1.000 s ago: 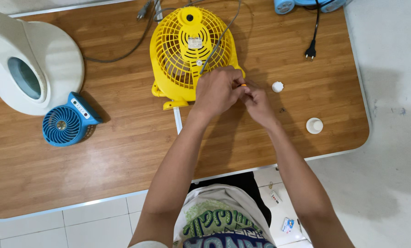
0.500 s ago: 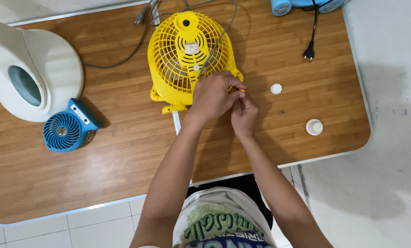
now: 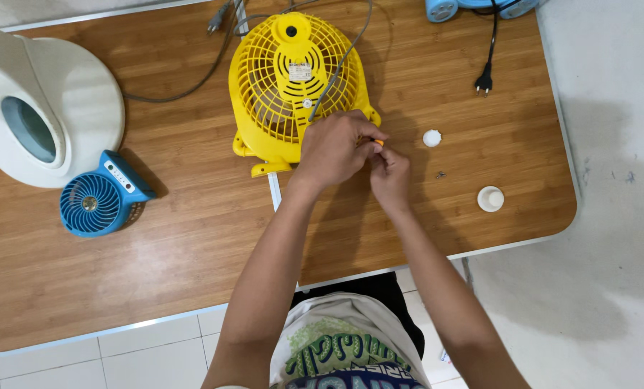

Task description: The person assembles a yellow and blue desk fan on a wooden table. They use a screwdriver to secure the fan blade to the motor, attach the front grille, and tighten the rear screws to complete the assembly.

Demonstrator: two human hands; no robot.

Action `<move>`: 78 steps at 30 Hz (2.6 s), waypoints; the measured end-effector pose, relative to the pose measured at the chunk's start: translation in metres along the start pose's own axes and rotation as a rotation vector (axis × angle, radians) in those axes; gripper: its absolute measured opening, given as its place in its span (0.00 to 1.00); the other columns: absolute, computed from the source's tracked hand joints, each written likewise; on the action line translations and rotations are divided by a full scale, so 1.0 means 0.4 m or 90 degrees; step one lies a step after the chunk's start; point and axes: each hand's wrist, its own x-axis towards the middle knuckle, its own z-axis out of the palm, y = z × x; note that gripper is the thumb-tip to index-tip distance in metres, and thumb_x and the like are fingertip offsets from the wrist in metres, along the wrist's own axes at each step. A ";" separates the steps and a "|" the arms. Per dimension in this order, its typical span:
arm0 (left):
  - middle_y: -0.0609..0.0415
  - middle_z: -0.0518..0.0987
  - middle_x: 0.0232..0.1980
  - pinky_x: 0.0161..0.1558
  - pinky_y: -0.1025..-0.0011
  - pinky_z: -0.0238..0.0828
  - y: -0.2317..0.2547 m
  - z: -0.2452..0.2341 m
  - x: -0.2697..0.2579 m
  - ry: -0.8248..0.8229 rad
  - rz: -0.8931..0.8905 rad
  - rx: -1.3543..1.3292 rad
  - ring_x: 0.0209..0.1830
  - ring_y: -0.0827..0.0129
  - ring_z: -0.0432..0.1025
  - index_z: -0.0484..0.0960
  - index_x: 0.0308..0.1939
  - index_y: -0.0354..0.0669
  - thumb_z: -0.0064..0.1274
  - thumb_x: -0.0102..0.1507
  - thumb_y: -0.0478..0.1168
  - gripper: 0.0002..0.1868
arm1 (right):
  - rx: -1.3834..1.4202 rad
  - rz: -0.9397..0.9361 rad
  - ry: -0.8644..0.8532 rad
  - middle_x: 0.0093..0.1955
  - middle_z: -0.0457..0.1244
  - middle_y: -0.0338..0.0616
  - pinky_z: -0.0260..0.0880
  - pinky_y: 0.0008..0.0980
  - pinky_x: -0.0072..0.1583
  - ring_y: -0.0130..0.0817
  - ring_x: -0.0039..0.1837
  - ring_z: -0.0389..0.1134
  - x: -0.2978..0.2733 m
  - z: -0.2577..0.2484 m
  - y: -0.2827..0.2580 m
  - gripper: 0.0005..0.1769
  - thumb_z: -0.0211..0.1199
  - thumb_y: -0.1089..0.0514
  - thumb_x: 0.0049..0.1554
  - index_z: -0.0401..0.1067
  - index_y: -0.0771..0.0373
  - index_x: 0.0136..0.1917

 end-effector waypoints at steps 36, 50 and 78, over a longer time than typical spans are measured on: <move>0.57 0.77 0.43 0.40 0.75 0.74 -0.064 0.472 -0.029 0.122 -0.242 -0.640 0.39 0.75 0.75 0.74 0.67 0.40 0.49 0.69 0.35 0.21 | -0.405 -0.093 -0.242 0.49 0.68 0.51 0.70 0.47 0.51 0.53 0.51 0.69 0.019 -0.414 -0.029 0.08 0.65 0.67 0.55 0.80 0.66 0.49; 0.56 0.77 0.41 0.42 0.73 0.77 -0.081 0.457 -0.054 0.099 -0.323 -0.650 0.37 0.74 0.74 0.74 0.66 0.37 0.48 0.69 0.35 0.20 | -0.582 -0.198 -0.265 0.48 0.67 0.47 0.71 0.46 0.55 0.46 0.57 0.69 0.039 -0.398 0.010 0.04 0.65 0.62 0.56 0.77 0.65 0.43; 0.57 0.74 0.48 0.47 0.74 0.80 -0.115 -0.065 -0.159 0.379 0.010 -0.579 0.44 0.77 0.75 0.69 0.68 0.34 0.50 0.72 0.29 0.19 | 0.138 -0.003 -0.209 0.44 0.71 0.39 0.74 0.20 0.49 0.19 0.46 0.71 0.084 -0.058 -0.388 0.04 0.68 0.70 0.59 0.75 0.70 0.49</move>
